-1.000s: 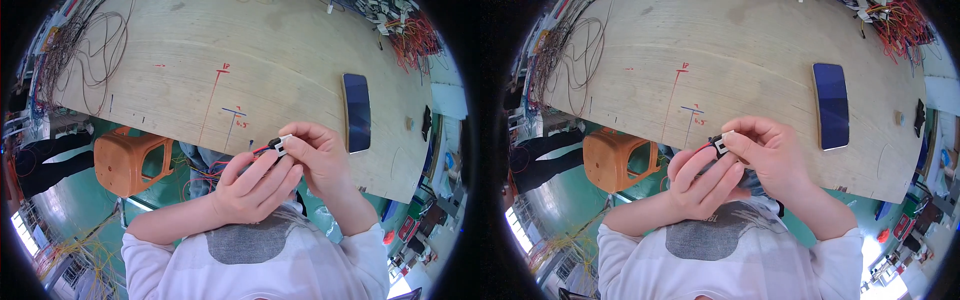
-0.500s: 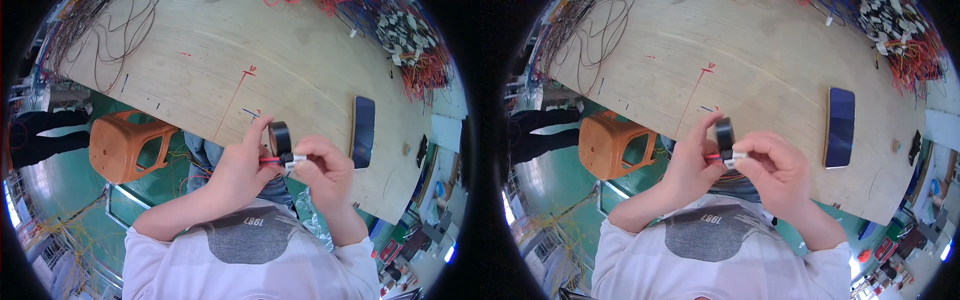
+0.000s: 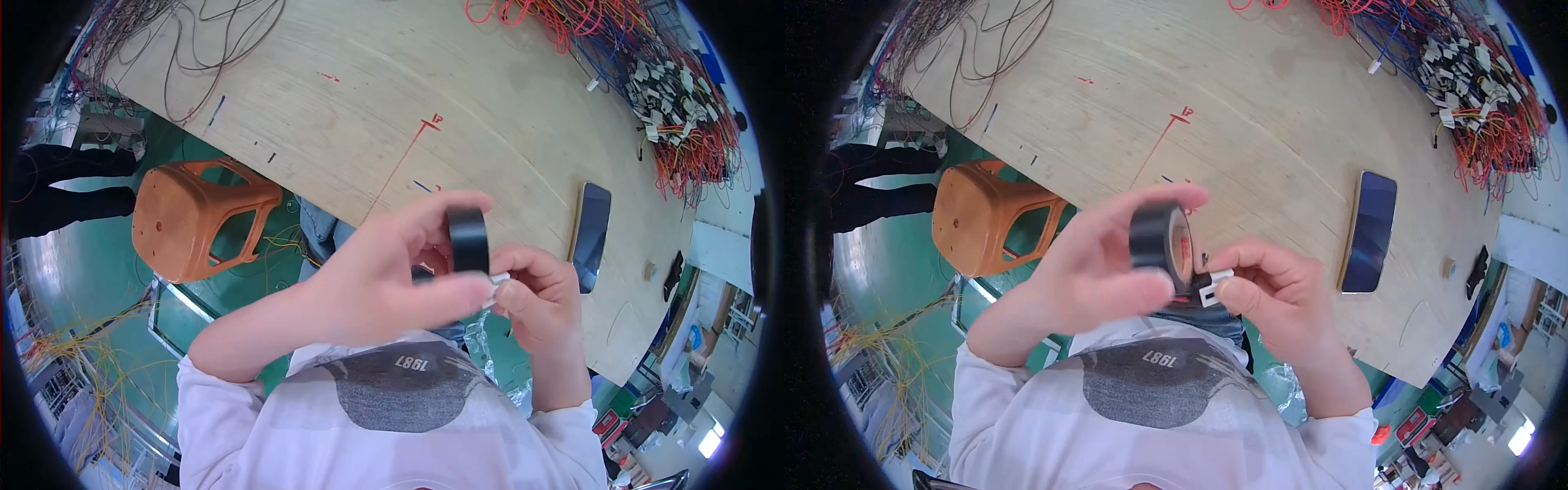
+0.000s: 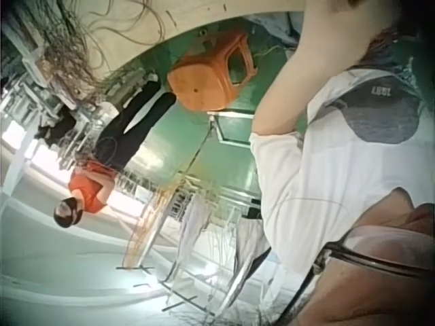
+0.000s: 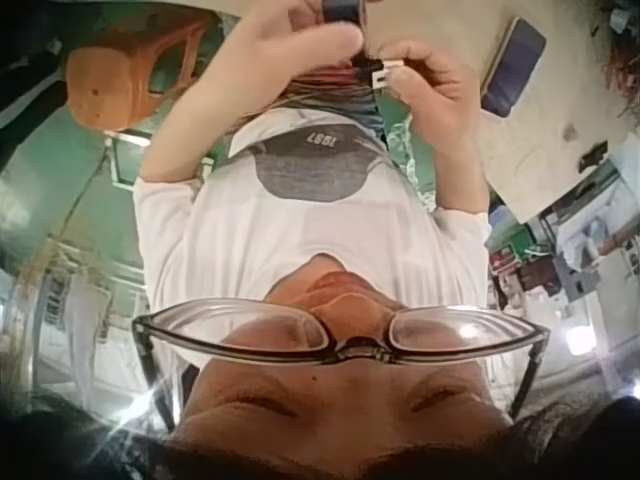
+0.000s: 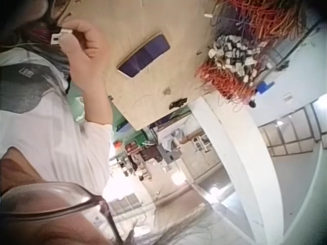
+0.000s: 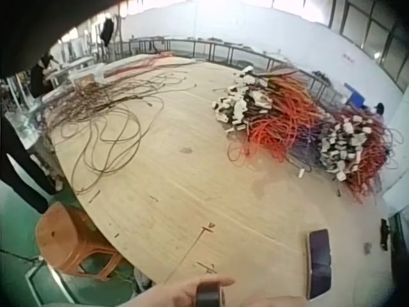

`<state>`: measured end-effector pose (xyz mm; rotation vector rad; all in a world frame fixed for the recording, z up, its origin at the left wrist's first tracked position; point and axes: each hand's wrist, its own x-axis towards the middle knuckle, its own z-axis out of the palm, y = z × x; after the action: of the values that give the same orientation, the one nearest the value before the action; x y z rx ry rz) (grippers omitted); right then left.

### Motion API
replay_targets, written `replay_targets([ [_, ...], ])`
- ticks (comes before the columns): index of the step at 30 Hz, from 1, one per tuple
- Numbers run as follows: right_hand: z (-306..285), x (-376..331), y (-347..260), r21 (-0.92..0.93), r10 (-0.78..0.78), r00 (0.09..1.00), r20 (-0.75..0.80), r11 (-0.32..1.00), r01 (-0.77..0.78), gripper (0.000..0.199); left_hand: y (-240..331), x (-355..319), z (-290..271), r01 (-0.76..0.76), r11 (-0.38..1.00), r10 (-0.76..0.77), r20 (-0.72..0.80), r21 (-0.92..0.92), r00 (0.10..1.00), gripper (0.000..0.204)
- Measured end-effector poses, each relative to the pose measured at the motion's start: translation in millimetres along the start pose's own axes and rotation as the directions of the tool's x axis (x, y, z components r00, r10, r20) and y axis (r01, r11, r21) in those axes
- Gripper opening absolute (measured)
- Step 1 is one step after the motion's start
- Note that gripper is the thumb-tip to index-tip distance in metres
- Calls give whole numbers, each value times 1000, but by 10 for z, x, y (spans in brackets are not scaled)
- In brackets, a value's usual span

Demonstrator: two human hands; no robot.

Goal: Apply electrical tape to secure connectors and bundle wires together on a wire harness.

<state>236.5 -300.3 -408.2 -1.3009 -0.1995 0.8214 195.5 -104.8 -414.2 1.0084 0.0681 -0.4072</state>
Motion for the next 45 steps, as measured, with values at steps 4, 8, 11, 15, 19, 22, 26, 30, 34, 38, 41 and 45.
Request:
replay_targets([
  [4,13,40,-67,122,213,966,-150,973,-195,17,12,-38,25,-542,461,416,369,702,831,62],
  [8,-11,21,-86,8,35,999,-25,999,-35,16,-140,-91,-16,-540,698,509,204,469,836,32],
  [11,-39,71,-115,-221,-124,989,79,965,139,16,-77,-48,15,64,995,-62,26,-71,998,24],
  [15,-10,113,-184,-433,-205,949,238,852,293,16,-168,67,-103,414,900,-372,259,-132,891,24],
  [19,99,114,-216,-339,-130,990,47,931,138,14,-162,34,-30,322,946,-324,89,33,942,25],
  [22,98,71,-64,-288,-70,985,-157,957,22,13,-218,-44,87,35,859,18,-100,511,995,22],
  [26,131,29,-15,-24,113,957,-267,992,-124,12,-466,-25,36,-394,284,630,140,874,764,22],
  [30,188,6,30,-172,36,948,-317,981,-95,12,-447,-4,-3,-494,30,639,363,869,678,22],
  [34,171,18,-2,-299,95,989,-117,946,-126,14,-502,1,-53,-581,88,705,362,809,610,32],
  [38,101,7,61,-227,-107,994,-22,969,99,14,-348,-98,148,90,913,-8,-201,398,980,65],
  [41,46,30,127,-306,-213,974,75,925,226,14,-363,-82,66,320,877,-340,8,-358,940,61],
  [45,-4,46,136,-396,-293,933,210,847,356,16,-284,-49,84,418,685,-450,104,-597,887,46],
])
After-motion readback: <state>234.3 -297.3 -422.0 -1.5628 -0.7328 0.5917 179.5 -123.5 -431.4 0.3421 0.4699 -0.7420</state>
